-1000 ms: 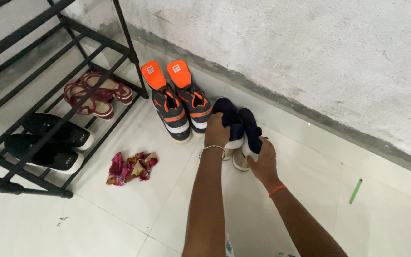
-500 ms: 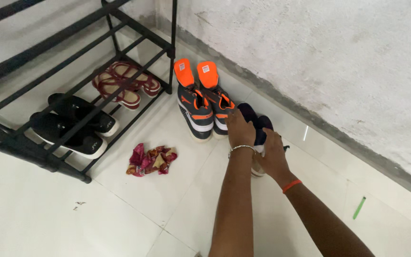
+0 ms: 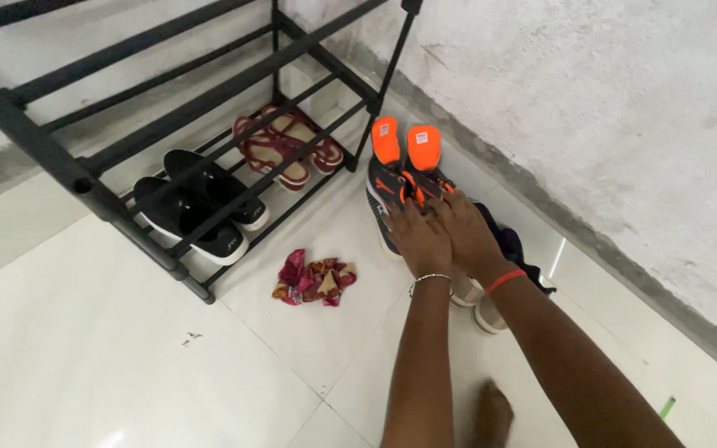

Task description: The person removes several pairs of shoes from a black metal shoe rack and places them on the floor. Then, using a pink cloth, the person wipes the metal bars of the empty shoe rack.

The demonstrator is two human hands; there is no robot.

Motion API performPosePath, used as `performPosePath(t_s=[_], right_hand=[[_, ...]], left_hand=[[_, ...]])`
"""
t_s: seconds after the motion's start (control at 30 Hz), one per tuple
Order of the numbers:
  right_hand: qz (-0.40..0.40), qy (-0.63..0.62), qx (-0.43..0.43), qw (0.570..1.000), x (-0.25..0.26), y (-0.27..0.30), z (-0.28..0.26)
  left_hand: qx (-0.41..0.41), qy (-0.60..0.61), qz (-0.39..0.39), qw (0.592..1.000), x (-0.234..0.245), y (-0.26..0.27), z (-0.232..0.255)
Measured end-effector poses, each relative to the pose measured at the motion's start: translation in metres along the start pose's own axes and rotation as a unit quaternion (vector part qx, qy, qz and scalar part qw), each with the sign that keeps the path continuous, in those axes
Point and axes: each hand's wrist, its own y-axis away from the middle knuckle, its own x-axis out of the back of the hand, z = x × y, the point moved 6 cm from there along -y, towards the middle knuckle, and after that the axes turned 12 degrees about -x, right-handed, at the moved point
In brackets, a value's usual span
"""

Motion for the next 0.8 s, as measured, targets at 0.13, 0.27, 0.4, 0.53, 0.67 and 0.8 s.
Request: performPosePath(t_s=[0.13,0.27,0.4,0.53,0.67,0.8], right_hand=[[-0.024,-0.006,0.043,0.999,-0.034,-0.026,-0.038],[-0.052,-0.059,0.085,0.993,-0.071,-0.052,-0.079],[-0.055,-0.084,0.129,0.987,-0.103,-0.066,-0.115],[-0.059,-0.128,0.145,0.979,-0.120,-0.075,-0.138],[-0.117,-0.186,0.107,0.970,-0.132,-0.078,-0.149],[-0.172,-0.213,0.080,0.958,-0.149,-0.079,-0.157]], left_hand=[[0.005,-0.055,0.019,0.998,0.034,-0.019,-0.041],[0.024,-0.076,0.050,0.996,0.075,-0.032,-0.080],[0.044,-0.086,0.095,0.991,0.108,-0.038,-0.111],[0.055,-0.113,0.111,0.986,0.128,-0.037,-0.133],[0.050,-0.148,0.113,0.981,0.143,-0.035,-0.150],[0.054,-0.148,0.123,0.980,0.161,-0.035,-0.169]])
